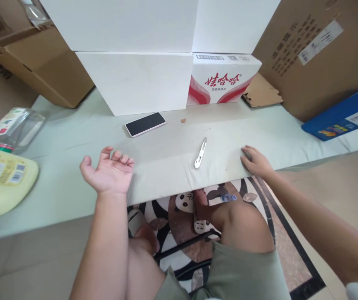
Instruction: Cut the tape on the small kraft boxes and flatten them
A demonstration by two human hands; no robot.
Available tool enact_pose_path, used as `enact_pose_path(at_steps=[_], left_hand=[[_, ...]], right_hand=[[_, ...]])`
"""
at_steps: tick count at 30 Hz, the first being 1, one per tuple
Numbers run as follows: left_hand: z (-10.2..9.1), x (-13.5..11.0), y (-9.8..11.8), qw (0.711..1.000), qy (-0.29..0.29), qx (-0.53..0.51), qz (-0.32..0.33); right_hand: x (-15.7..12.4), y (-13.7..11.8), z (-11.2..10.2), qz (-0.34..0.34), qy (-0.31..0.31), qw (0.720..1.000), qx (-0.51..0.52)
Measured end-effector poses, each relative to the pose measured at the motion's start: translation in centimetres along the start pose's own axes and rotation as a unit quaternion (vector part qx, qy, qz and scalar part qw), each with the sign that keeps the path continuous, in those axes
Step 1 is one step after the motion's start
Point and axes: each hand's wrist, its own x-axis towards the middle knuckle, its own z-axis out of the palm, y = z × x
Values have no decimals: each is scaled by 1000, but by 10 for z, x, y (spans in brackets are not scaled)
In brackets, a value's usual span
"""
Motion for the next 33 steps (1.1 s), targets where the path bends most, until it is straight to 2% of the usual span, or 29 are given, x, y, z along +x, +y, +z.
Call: enact_pose_path(at_steps=[4, 13, 16, 19, 22, 25, 29, 33], left_hand=[[-4, -5, 2, 1000, -1, 0, -5], [-28, -12, 22, 997, -32, -74, 22], [-38, -13, 33, 993, -45, -103, 28], [-48, -13, 44, 990, -47, -134, 24], [-55, -11, 53, 986, -50, -157, 16], [-58, -8, 58, 984, -50, -173, 6], [-60, -5, 62, 977, -39, -210, -12], [-66, -3, 68, 970, -34, -238, -28]], right_hand=[[-20, 6, 15, -47, 7, 994, -101], [-18, 3, 12, -76, 16, 973, -218], [-17, -6, 10, -79, 11, 969, -235], [-15, -30, 14, -90, 8, 965, -246], [-14, -80, 37, -137, -5, 961, -239], [-13, -159, 84, -244, -55, 951, -185], [-4, -285, 169, -431, -97, 893, -90], [23, -403, 248, -541, -124, 831, -46]])
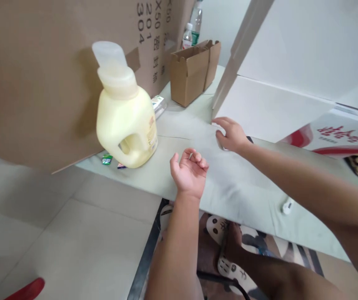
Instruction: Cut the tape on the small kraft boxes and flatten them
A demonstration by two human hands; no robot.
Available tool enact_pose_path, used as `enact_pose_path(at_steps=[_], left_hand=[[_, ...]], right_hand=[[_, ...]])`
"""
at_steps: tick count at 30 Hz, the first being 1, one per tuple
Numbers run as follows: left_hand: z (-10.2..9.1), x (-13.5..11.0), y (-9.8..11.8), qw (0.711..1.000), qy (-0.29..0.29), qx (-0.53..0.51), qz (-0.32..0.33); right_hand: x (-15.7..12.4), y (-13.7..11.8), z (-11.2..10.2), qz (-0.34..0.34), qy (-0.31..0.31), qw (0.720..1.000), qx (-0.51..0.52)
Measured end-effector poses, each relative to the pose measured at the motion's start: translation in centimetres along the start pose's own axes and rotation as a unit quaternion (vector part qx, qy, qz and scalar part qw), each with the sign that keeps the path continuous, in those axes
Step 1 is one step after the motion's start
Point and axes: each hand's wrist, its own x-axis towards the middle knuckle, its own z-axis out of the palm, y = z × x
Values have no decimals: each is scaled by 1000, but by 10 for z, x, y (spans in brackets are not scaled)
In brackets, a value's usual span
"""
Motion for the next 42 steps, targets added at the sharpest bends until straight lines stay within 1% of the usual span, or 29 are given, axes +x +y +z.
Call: enact_pose_path(at_steps=[2, 4, 6, 8, 10, 12, 14, 16, 19, 21, 22, 24, 25, 26, 28, 29, 30, 31, 32, 34, 35, 36, 37, 40, 41, 42], left_hand=[[-2, 3, 8, 1000, 11, -7, 12], [-4, 8, 16, 999, 24, -17, 32], [-6, 13, 23, 998, 34, -26, 45], [-6, 16, 27, 998, 38, -32, 48], [-5, 18, 27, 998, 38, -34, 45], [-4, 19, 25, 998, 34, -31, 39], [-3, 18, 23, 999, 28, -29, 35], [-3, 17, 23, 999, 23, -29, 32], [-4, 17, 22, 999, 17, -23, 34], [-6, 17, 21, 998, 21, -5, 55], [-7, 17, 20, 996, 29, 10, 81], [-10, 17, 19, 981, 65, 55, 173], [-13, 18, 19, 965, 89, 83, 232], [-15, 18, 19, 942, 114, 115, 293], [-19, 17, 20, 885, 152, 184, 399], [-20, 16, 20, 855, 158, 226, 440], [-21, 14, 20, 826, 152, 268, 472], [-21, 13, 18, 809, 124, 307, 485], [-20, 11, 15, 804, 76, 342, 480], [-18, 8, 6, 817, -57, 390, 422], [-16, 7, -1, 821, -120, 407, 382], [-14, 6, -7, 820, -168, 422, 350], [-13, 6, -14, 815, -200, 434, 327], [-9, 7, -34, 806, -243, 454, 291], [-8, 8, -40, 804, -253, 459, 281], [-7, 9, -45, 799, -260, 467, 275]], right_hand=[[61, -9, 14, -18, -2, 1000, -15], [114, -21, 19, 7, -19, 999, -44], [157, -36, 18, 35, -32, 997, -67], [191, -50, 12, 43, -29, 996, -77], [214, -60, 6, 55, -37, 995, -76], [226, -64, 1, 99, -56, 990, -84], [226, -64, -3, 150, -63, 980, -111], [218, -62, -7, 166, -63, 975, -136], [191, -62, -13, 151, -58, 976, -148], [165, -63, -19, 141, -46, 977, -150], [149, -64, -22, 135, -42, 978, -150], [107, -63, -34, 110, -29, 983, -144], [81, -63, -43, 88, -15, 987, -136], [52, -62, -53, 61, 7, 990, -128], [-13, -63, -78, 13, 73, 990, -117], [-48, -65, -92, -6, 115, 988, -105], [-83, -67, -104, -23, 145, 986, -83], [-116, -69, -114, -30, 173, 983, -62], [-146, -72, -121, -27, 203, 978, -41], [-198, -74, -124, 19, 254, 967, -14], [-217, -72, -121, 63, 277, 959, 0], [-233, -70, -115, 85, 306, 948, 16], [-245, -65, -108, 109, 333, 936, 39], [-264, -45, -91, 145, 394, 901, 111], [-268, -38, -89, 151, 400, 895, 127], [-271, -32, -88, 153, 392, 897, 135]])
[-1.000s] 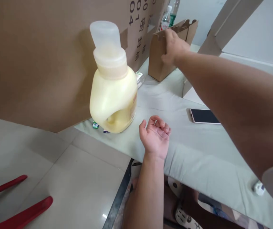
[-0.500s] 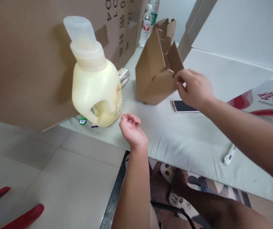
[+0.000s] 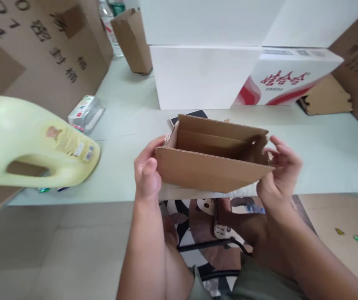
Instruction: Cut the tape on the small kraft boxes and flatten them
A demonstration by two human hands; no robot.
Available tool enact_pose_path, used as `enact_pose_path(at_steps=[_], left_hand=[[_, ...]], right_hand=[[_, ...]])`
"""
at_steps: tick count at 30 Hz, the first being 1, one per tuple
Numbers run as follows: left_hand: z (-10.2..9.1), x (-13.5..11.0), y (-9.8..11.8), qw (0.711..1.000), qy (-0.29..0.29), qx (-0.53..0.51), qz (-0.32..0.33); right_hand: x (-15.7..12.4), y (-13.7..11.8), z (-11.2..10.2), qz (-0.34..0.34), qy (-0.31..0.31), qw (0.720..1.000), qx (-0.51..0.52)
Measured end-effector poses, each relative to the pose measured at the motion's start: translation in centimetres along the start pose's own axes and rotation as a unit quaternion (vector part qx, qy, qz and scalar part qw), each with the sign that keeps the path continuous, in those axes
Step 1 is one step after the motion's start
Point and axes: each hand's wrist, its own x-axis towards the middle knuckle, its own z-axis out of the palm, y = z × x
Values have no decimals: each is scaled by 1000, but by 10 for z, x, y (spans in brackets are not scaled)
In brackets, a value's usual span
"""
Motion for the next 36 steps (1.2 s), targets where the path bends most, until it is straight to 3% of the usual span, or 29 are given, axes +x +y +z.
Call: enact_pose_path(at_steps=[4, 6, 10, 17, 22, 24, 29, 32, 36], left_hand=[[17, 4, -8, 998, -27, 61, 9], [24, 5, -12, 996, -28, 87, 17], [37, 5, -21, 993, -13, 112, 27], [47, 2, -31, 992, 13, 116, 38], [46, -4, -33, 994, 56, 91, -14], [45, -5, -33, 994, 66, 79, -39], [45, -5, -28, 995, 13, 95, -32], [46, -5, -26, 995, -22, 79, -60], [46, -6, -26, 994, -58, 63, -69]], right_hand=[[2, 15, -13, 12, -94, 995, -13], [0, 17, -17, 7, -108, 994, 1], [-5, 19, -17, -5, -97, 995, 16], [-4, 16, -14, 38, -92, 995, -3], [-8, 10, -1, 115, -5, 990, 86], [-9, 9, 2, 123, 1, 987, 100], [-3, 17, -7, 131, -42, 989, 59], [5, 30, -16, 140, -81, 986, 32], [12, 42, -20, 134, -115, 982, 61]])
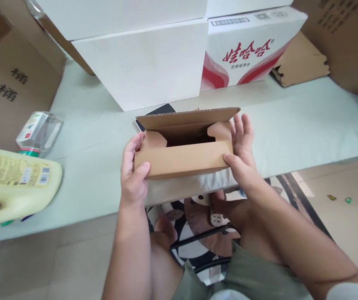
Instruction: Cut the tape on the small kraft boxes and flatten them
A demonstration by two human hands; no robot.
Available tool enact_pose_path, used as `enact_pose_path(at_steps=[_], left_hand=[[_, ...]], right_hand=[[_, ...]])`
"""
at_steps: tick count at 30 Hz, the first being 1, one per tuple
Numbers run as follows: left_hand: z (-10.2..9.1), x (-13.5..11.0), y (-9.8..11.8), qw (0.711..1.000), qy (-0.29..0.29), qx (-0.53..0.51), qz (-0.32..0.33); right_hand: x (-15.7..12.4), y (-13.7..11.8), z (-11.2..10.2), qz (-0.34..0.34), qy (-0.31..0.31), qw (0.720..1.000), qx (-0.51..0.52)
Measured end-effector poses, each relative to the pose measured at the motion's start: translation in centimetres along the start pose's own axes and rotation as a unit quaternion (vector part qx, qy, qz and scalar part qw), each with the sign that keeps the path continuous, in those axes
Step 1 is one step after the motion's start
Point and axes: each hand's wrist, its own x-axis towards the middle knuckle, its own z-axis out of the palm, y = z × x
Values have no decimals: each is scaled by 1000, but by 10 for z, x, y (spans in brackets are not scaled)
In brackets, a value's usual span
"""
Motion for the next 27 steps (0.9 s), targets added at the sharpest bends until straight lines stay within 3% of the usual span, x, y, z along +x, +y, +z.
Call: enact_pose_path(at_steps=[12, 27], left_hand=[[-6, 3, -7, 999, -23, 33, 34], [-3, 9, -3, 991, -17, 107, 79]], right_hand=[[-3, 10, 7, -24, 37, 998, 41], [-3, -11, -3, -36, 55, 990, -123]])
